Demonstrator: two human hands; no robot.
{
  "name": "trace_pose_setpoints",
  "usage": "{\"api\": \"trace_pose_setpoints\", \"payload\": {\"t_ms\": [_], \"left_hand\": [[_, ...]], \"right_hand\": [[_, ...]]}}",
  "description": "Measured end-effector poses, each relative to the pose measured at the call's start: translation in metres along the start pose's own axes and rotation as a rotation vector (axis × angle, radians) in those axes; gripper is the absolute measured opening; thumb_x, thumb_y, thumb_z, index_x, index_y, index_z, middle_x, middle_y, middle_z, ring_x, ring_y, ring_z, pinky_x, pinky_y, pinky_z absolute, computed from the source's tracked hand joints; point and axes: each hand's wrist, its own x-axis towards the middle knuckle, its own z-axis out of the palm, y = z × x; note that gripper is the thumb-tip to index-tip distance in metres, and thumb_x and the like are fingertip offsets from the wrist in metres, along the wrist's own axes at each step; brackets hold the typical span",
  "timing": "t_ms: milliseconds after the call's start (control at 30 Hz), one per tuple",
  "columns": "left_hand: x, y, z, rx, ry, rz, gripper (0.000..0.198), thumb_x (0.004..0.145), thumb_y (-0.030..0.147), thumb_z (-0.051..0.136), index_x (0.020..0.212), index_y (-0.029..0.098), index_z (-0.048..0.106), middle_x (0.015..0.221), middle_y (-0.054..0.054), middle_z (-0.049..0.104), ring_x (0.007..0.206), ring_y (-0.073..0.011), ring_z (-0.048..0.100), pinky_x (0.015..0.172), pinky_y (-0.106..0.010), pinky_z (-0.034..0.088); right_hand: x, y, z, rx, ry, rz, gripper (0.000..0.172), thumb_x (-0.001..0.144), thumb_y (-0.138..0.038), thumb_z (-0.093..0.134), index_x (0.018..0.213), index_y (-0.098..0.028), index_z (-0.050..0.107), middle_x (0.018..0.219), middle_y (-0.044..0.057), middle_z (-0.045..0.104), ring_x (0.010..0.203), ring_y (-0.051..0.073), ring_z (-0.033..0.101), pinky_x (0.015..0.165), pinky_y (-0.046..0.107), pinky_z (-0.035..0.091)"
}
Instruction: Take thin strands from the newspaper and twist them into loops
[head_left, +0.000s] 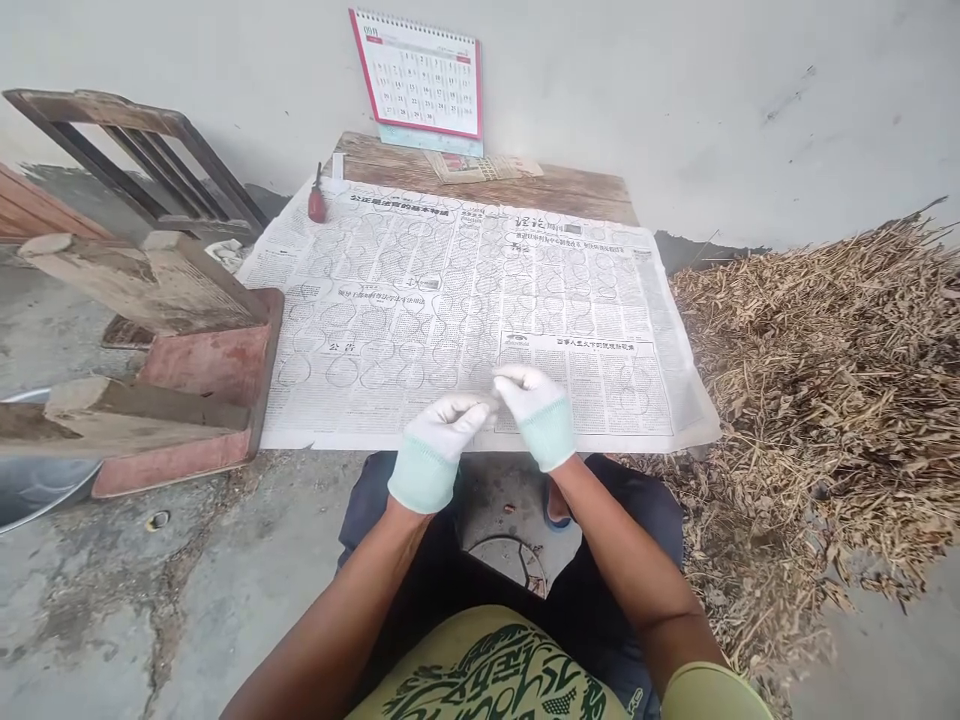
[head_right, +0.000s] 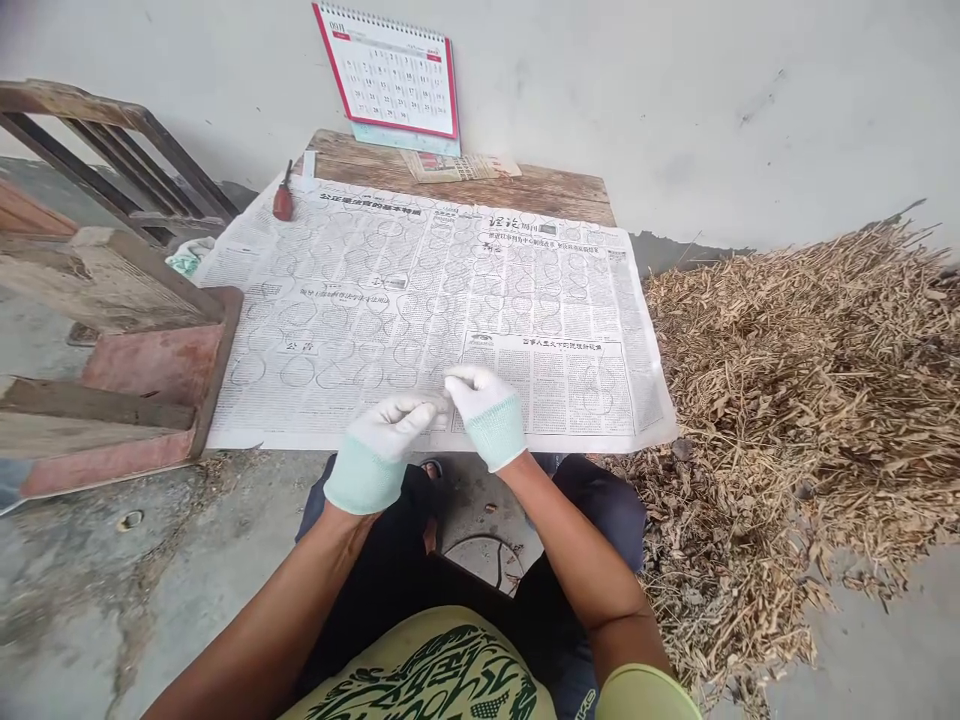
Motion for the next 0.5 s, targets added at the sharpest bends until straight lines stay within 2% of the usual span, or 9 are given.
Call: {"api": "trace_pose_setpoints", "payload": {"t_ms": [167,233,333,500], "left_hand": [[0.001,0.000,-0.002,-0.109,-0.045,0.022,0.028,0.084,0.047,0.084,0.083,0.020,0.079,0.079,-0.007,0.076,0.093,-0.0264,0.071,0.097,-0.043,0.054],[0.002,0.000,-0.003,-0.148,-0.061,0.029,0.029,0.083,0.048,0.085,0.080,0.020,0.079,0.073,-0.007,0.073,0.089,-0.0258,0.070,0.096,-0.043,0.054],[0.007,-0.002,-0.007,-0.188,-0.113,-0.030,0.038,0.080,0.055,0.085,0.072,0.019,0.078,0.068,-0.007,0.070,0.074,-0.0222,0.066,0.083,-0.040,0.055],[0.022,-0.007,-0.022,-0.251,-0.285,-0.138,0.050,0.073,0.061,0.089,0.056,0.018,0.069,0.058,-0.006,0.062,0.059,-0.0179,0.058,0.064,-0.036,0.051]], "right_hand": [[0.000,0.000,-0.002,0.018,-0.037,0.002,0.026,0.093,-0.025,0.063,0.110,-0.027,0.082,0.111,0.001,0.081,0.108,0.019,0.075,0.102,0.036,0.057],[-0.001,0.000,-0.004,0.014,-0.062,-0.002,0.026,0.093,-0.023,0.062,0.109,-0.027,0.083,0.108,0.000,0.082,0.105,0.019,0.076,0.101,0.035,0.058],[-0.003,0.000,-0.005,-0.009,-0.056,-0.019,0.025,0.094,-0.023,0.060,0.104,-0.026,0.083,0.098,0.000,0.082,0.099,0.018,0.076,0.097,0.035,0.058],[-0.012,0.001,-0.002,-0.079,-0.038,-0.099,0.026,0.097,-0.023,0.055,0.101,-0.026,0.081,0.097,0.000,0.080,0.096,0.018,0.074,0.092,0.034,0.057]]}}
